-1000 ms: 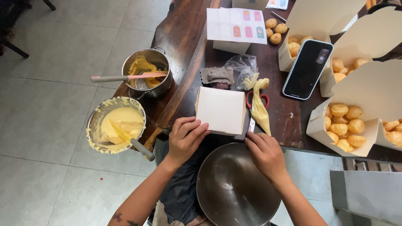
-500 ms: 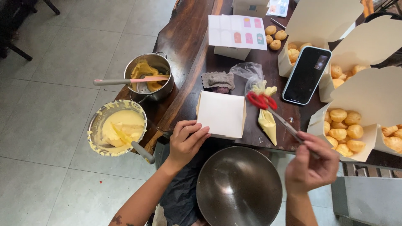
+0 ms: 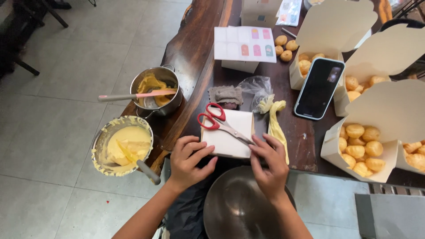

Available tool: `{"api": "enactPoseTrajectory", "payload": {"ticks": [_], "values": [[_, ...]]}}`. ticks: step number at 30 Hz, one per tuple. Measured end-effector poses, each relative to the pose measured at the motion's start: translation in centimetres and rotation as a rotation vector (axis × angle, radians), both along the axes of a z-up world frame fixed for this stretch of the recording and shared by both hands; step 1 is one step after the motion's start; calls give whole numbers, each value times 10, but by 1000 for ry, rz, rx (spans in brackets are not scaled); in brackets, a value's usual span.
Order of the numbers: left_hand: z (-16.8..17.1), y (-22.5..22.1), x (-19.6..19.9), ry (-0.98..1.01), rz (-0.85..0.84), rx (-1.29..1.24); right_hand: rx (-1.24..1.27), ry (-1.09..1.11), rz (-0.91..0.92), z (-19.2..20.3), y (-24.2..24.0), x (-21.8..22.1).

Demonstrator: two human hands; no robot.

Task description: Filling small pastries with cream using a piping bag and packing them into boxes.

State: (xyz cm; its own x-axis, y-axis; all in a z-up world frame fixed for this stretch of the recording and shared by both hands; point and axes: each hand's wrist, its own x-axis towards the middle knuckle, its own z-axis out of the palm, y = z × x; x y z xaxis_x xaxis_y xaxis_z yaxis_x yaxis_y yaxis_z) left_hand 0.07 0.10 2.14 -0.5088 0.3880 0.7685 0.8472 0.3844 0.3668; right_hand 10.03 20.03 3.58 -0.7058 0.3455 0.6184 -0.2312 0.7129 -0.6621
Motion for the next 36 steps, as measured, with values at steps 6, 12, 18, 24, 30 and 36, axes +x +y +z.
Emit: {"api": "enactPoseTrajectory", "payload": {"ticks": [6,12,18,24,30,36], "values": [[61,27,-103,-68,151,218,-178,-29,-40,-31,12,38],[31,126,-282,-1208,218,-29,-338,70,6,-82,24,81],[34,144,-291,-1168,81,199,-207,9,21,-122,78,113],[193,8,-112,-607,-333,427,-475,205,-16,-35,57,95],[146,-88,51,-968,-188,389,-656,-165,368,56,13,68],[63,-53,48,-1049,-138,547,-1347,-405,564,-18,-2,95]]}}
